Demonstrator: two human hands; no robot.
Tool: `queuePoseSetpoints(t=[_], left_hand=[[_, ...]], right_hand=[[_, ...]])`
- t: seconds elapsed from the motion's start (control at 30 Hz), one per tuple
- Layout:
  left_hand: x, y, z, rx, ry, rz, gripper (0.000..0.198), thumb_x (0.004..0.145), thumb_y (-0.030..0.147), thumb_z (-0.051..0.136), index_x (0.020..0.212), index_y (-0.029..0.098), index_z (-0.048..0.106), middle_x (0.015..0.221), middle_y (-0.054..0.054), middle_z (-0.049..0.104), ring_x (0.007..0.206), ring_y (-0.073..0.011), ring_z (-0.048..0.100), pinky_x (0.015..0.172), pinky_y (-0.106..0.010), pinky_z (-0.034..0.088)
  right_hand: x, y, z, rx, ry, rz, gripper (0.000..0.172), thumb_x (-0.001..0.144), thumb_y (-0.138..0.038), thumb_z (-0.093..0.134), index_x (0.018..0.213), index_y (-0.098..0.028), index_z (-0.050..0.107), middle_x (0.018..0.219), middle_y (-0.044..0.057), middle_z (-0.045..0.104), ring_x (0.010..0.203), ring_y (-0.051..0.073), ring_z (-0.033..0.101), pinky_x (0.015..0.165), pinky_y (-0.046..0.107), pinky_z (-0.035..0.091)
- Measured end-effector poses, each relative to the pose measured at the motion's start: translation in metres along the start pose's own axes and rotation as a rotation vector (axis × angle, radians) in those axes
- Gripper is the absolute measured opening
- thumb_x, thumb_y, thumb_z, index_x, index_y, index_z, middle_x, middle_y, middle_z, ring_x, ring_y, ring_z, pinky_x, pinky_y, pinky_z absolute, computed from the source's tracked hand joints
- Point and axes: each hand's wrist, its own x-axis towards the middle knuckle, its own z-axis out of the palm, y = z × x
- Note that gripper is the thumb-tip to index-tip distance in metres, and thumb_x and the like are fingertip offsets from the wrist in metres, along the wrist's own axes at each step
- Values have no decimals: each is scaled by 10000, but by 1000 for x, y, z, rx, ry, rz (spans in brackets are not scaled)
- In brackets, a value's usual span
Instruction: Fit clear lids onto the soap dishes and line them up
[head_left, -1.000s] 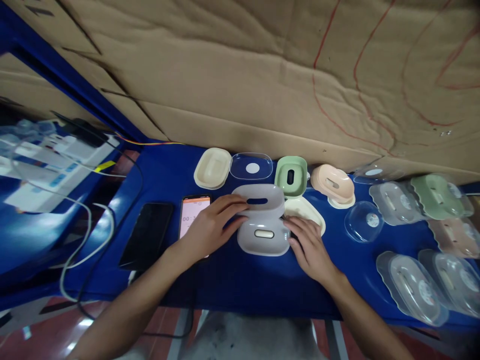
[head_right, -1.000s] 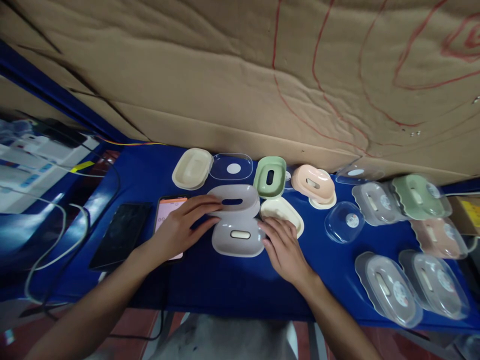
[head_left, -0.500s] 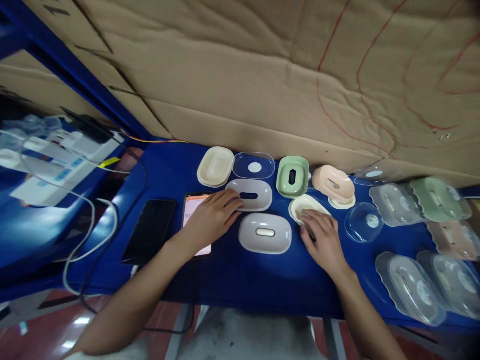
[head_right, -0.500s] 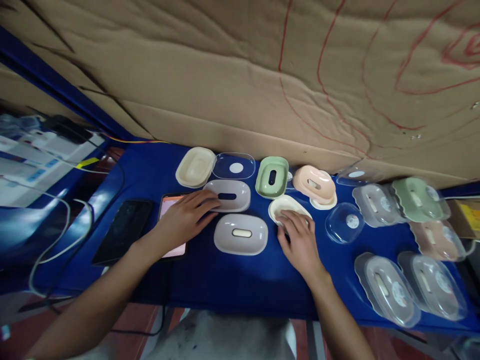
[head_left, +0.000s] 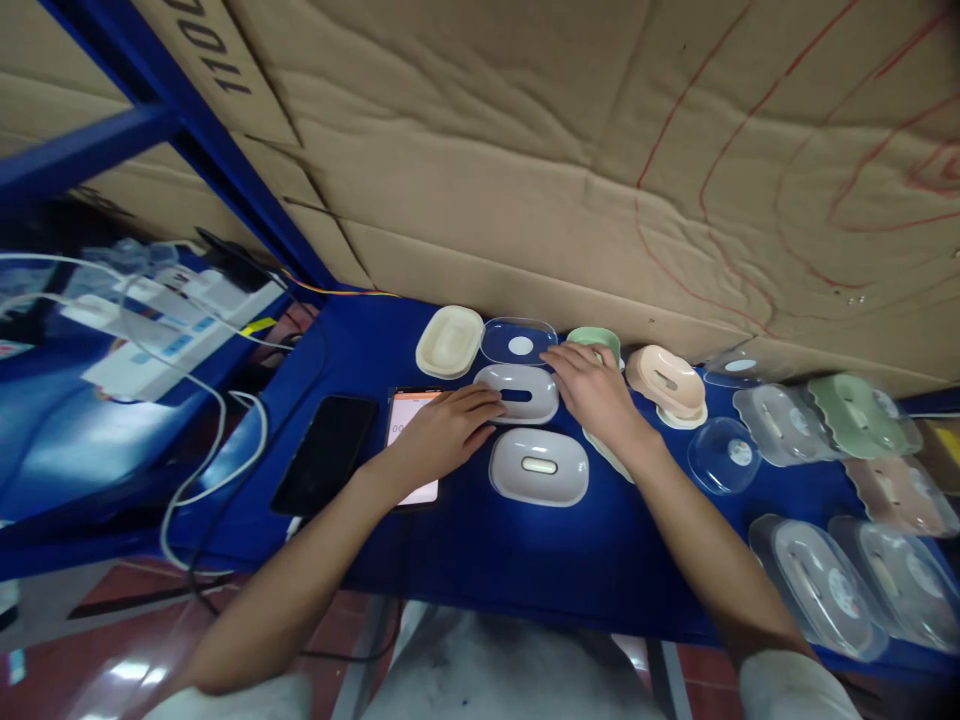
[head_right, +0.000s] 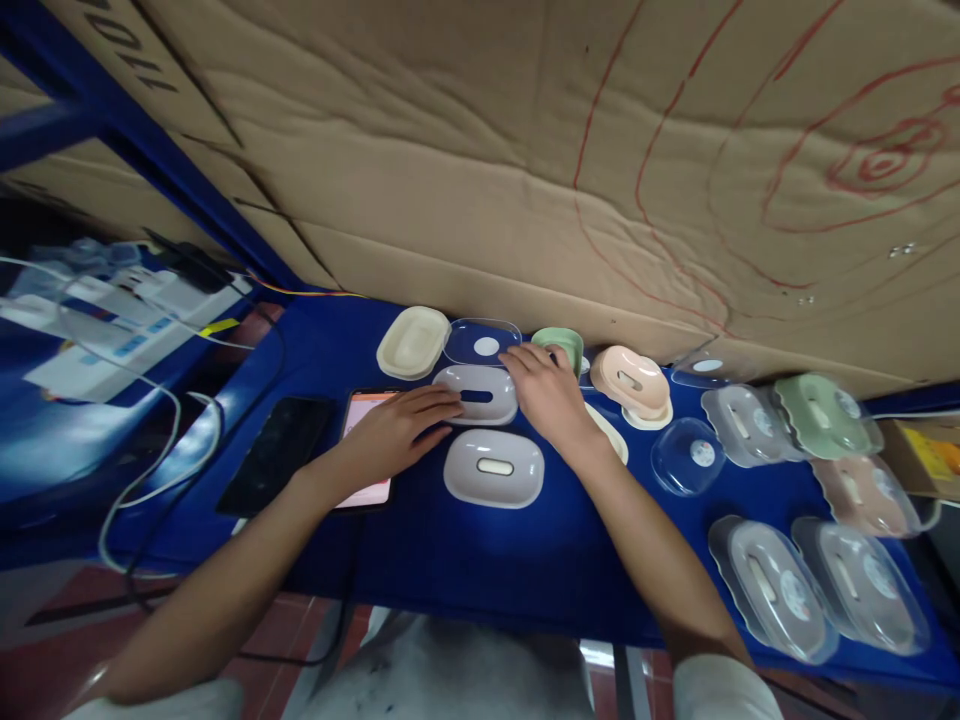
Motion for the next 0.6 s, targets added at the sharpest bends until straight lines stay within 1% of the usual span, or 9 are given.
queuePoseSetpoints(t=[0.07, 0.1, 0.2, 0.3, 0.37, 0.4, 0.47, 0.53, 0.6], left_hand=[[0, -2, 0, -3, 5, 2, 302, 1045, 189, 581, 1319, 189, 708, 1375, -113, 725, 1384, -291, 626, 1150, -495, 543], [0, -4, 1, -2, 9, 3, 296, 1044, 188, 585, 1314, 186, 707, 1380, -114, 721, 1386, -289, 623, 1150, -490, 541], [-1, -4, 2, 31, 0, 5, 303, 1054, 194, 578, 1337, 178, 687, 1426, -126, 695, 1405, -296, 607, 1152, -504, 527], [-2, 4, 0, 95, 4, 23, 324, 1073, 171, 526, 1364, 156, 667, 1443, -148, 684, 1406, -326, 599, 1176, -574, 471], [-2, 11, -3, 105, 28, 46, 334, 1083, 158, 491, 1368, 158, 666, 1432, -147, 687, 1400, -334, 596, 1197, -596, 426], [-1, 15, -6, 86, 37, 60, 329, 1088, 166, 486, 1360, 167, 671, 1413, -140, 695, 1381, -327, 604, 1194, -582, 425], [-1, 22, -10, 6, 24, 98, 290, 1093, 227, 517, 1326, 186, 684, 1344, -120, 718, 1302, -299, 642, 1147, -517, 468], [-1, 28, -14, -74, -27, 141, 259, 1074, 310, 587, 1283, 200, 693, 1274, -104, 726, 1214, -277, 670, 1092, -470, 502], [-2, 32, -16, -96, -83, 166, 259, 1039, 357, 651, 1243, 204, 697, 1261, -103, 714, 1197, -284, 669, 1086, -470, 499]], right_hand=[[23, 5, 9, -14, -63, 44, 423, 1017, -94, 455, 1355, -143, 705, 1459, 149, 678, 1387, 330, 584, 1174, 549, 350], [30, 7, 12, -14, -83, 60, 403, 1005, -86, 473, 1312, -143, 728, 1438, 150, 692, 1370, 332, 600, 1176, 557, 347], [31, 13, 17, -2, -105, 78, 347, 1012, -108, 507, 1239, -173, 762, 1372, 124, 735, 1318, 320, 644, 1161, 560, 368], [15, 19, 15, 27, -96, 69, 347, 1058, -181, 500, 1323, -196, 724, 1412, 108, 716, 1350, 303, 630, 1174, 556, 370], [-1, 23, 14, 39, -61, 65, 390, 1088, -266, 490, 1439, -199, 649, 1511, 122, 646, 1409, 306, 587, 1189, 556, 371], [-10, 26, 12, 34, -37, 73, 428, 1097, -322, 491, 1488, -192, 606, 1558, 137, 601, 1437, 318, 561, 1189, 558, 377], [-28, 32, 9, 11, -2, 93, 516, 1094, -432, 506, 1536, -170, 554, 1600, 164, 550, 1466, 339, 527, 1186, 559, 392], [-41, 37, 5, 3, 5, 96, 538, 1085, -482, 518, 1511, -158, 576, 1550, 169, 598, 1445, 343, 546, 1197, 558, 386], [-45, 37, 0, 12, 3, 88, 474, 1091, -443, 512, 1453, -160, 628, 1465, 157, 669, 1391, 328, 594, 1199, 547, 388]])
